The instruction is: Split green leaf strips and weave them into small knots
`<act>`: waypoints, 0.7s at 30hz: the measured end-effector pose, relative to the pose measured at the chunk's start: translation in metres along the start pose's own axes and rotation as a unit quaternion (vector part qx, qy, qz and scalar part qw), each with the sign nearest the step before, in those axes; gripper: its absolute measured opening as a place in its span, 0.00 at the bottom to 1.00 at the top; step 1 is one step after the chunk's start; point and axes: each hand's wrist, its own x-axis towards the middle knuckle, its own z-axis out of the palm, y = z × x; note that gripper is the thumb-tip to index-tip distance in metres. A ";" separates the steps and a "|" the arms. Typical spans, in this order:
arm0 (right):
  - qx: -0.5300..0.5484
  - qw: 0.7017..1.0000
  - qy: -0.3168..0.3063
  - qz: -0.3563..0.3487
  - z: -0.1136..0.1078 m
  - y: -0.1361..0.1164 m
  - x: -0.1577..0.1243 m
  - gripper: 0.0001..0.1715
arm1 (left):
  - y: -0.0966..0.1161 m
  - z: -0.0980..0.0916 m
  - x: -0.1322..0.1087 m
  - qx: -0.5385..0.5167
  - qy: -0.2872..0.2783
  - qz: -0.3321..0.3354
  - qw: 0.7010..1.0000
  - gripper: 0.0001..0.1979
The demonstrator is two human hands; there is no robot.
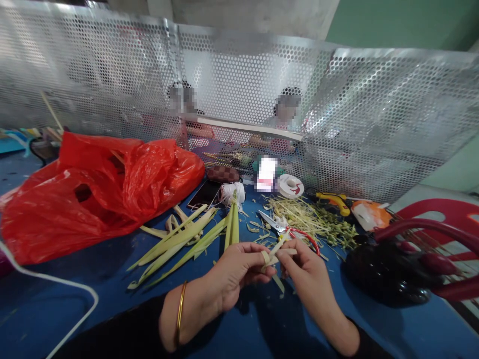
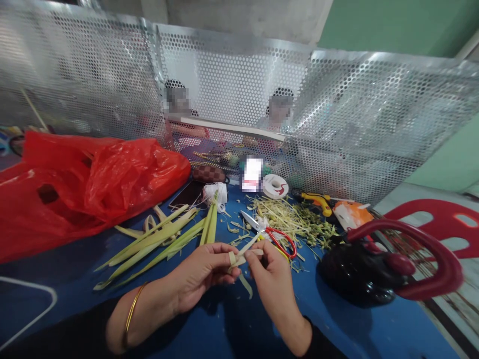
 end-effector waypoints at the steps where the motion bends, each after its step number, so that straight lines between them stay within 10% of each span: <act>1: -0.004 1.000 0.003 -0.003 -0.001 -0.001 0.000 0.13 | 0.000 0.000 0.000 0.003 -0.008 -0.004 1.000 0.06; 10: -0.153 0.982 -0.010 -0.108 -0.003 0.013 0.001 0.12 | 0.006 -0.006 0.002 -0.014 -0.016 0.002 1.000 0.06; 14: -0.374 0.848 0.073 -0.368 -0.015 0.018 0.006 0.19 | 0.015 -0.010 0.003 -0.066 -0.009 -0.007 0.998 0.05; 17: -0.419 0.723 0.022 -0.548 -0.025 0.013 0.008 0.18 | 0.018 -0.011 0.004 -0.080 -0.032 -0.019 0.996 0.03; 21: -0.410 0.668 -0.075 -0.617 -0.032 0.002 0.003 0.17 | 0.016 -0.010 0.004 -0.074 -0.056 -0.037 0.995 0.02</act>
